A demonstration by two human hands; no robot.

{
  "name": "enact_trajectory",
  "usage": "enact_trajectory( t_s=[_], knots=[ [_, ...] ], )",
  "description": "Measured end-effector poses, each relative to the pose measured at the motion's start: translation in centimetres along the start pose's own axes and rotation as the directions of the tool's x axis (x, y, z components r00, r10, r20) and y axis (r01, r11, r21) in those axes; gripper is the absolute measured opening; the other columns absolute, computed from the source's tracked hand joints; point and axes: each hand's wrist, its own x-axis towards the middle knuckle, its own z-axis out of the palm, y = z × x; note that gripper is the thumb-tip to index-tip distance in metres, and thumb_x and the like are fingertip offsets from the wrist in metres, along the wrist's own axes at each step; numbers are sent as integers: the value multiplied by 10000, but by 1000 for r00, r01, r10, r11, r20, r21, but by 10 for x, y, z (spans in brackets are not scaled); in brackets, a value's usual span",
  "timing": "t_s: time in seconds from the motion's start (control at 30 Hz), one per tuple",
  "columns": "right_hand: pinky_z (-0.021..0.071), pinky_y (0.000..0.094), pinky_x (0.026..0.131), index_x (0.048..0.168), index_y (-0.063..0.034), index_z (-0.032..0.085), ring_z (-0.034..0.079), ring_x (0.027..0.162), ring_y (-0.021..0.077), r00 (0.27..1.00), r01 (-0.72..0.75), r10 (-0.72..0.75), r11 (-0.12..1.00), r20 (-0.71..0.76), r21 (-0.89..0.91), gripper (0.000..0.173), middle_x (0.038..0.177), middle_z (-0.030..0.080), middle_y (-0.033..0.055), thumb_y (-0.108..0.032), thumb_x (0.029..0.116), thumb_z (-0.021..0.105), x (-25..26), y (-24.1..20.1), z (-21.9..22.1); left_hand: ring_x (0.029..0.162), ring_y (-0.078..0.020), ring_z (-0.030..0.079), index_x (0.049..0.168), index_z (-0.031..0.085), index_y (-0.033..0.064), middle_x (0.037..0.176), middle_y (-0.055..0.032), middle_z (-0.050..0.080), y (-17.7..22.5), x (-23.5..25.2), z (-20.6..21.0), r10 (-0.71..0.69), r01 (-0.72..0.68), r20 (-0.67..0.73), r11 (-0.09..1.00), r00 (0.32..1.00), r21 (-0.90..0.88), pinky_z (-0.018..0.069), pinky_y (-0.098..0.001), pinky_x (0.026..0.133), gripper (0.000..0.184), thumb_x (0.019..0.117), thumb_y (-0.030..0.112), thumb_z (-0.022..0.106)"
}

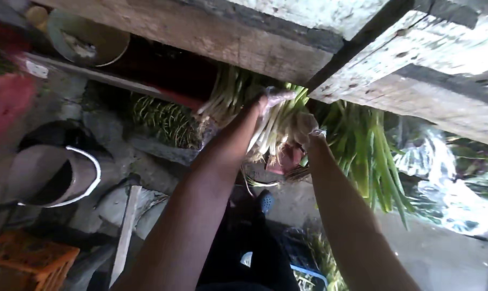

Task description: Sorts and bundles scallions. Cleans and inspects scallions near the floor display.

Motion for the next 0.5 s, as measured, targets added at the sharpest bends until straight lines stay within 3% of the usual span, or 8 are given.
enact_trajectory(
  t_s=[0.03, 0.07, 0.13, 0.2, 0.3, 0.37, 0.43, 0.5],
  knots=[
    [444, 495, 1092, 1408, 109, 502, 572, 1291, 387, 997, 83, -81, 963, 21, -256, 409, 1381, 571, 300, -85, 1048, 514, -4, 1, -9, 1330, -209, 498, 1384, 550, -19, 1442, -169, 539, 2, -4, -2, 9, -9, 2, 1000, 1000, -26, 388, -369, 1125, 415, 1044, 215, 587],
    [411, 538, 1118, 1411, 112, 500, 541, 1326, 433, 994, 109, -98, 926, 48, -361, 439, 1402, 552, 321, -108, 1034, 551, -6, 1, -15, 1318, -195, 496, 1382, 550, -7, 1437, -156, 537, 3, -6, -2, 13, -14, -12, 998, 1000, -67, 395, -363, 1112, 405, 1047, 220, 576],
    [381, 456, 1161, 1492, 72, 423, 487, 1391, 349, 997, 44, -32, 977, 65, -208, 459, 1486, 496, 271, -117, 1075, 464, -3, 10, -12, 1318, -193, 498, 1376, 561, 15, 1428, -141, 546, -5, -4, 0, -7, 4, -31, 996, 999, -93, 407, -376, 1109, 420, 1031, 250, 602],
    [456, 470, 1088, 1464, 40, 461, 548, 1308, 340, 996, -82, 82, 996, 35, 17, 420, 1432, 539, 258, -163, 1097, 437, 12, 13, -5, 1369, -256, 485, 1391, 549, -21, 1450, -191, 540, -11, 6, 5, -36, 38, -34, 998, 999, 43, 372, -415, 1154, 470, 1031, 274, 615],
    [311, 509, 1193, 1480, 126, 407, 404, 1443, 442, 993, -105, 113, 964, 19, -242, 466, 1504, 444, 343, -131, 1092, 438, 2, -9, -16, 1406, -290, 469, 1401, 551, -34, 1472, -205, 534, -14, 20, 11, -6, 6, -1, 946, 1000, 323, 328, -430, 1187, 495, 1057, 322, 560],
    [329, 472, 1206, 1564, 34, 323, 376, 1471, 394, 974, -160, 132, 976, -182, -150, 561, 1570, 369, 304, -133, 1057, 496, -3, -11, -16, 1405, -294, 469, 1387, 573, -20, 1467, -198, 541, -10, 18, 9, -6, 9, -9, 924, 1000, 381, 328, -451, 1185, 519, 1052, 377, 557],
    [434, 446, 1125, 1492, -44, 484, 505, 1367, 344, 930, -121, 81, 988, -359, -91, 479, 1489, 480, 243, -124, 1022, 525, -10, -11, -15, 1409, -305, 457, 1380, 575, -25, 1468, -208, 534, -4, 7, 4, -34, 42, -28, 929, 999, 367, 321, -470, 1182, 539, 1051, 401, 551],
    [488, 466, 1057, 1341, -8, 603, 626, 1220, 321, 945, 1, -17, 999, -326, -48, 355, 1320, 631, 229, -175, 1032, 557, -33, -17, -15, 1384, -273, 482, 1369, 574, -41, 1450, -207, 548, -5, 1, 1, 2, 9, -35, 951, 999, 309, 334, -416, 1175, 475, 1061, 320, 551]
  ],
)
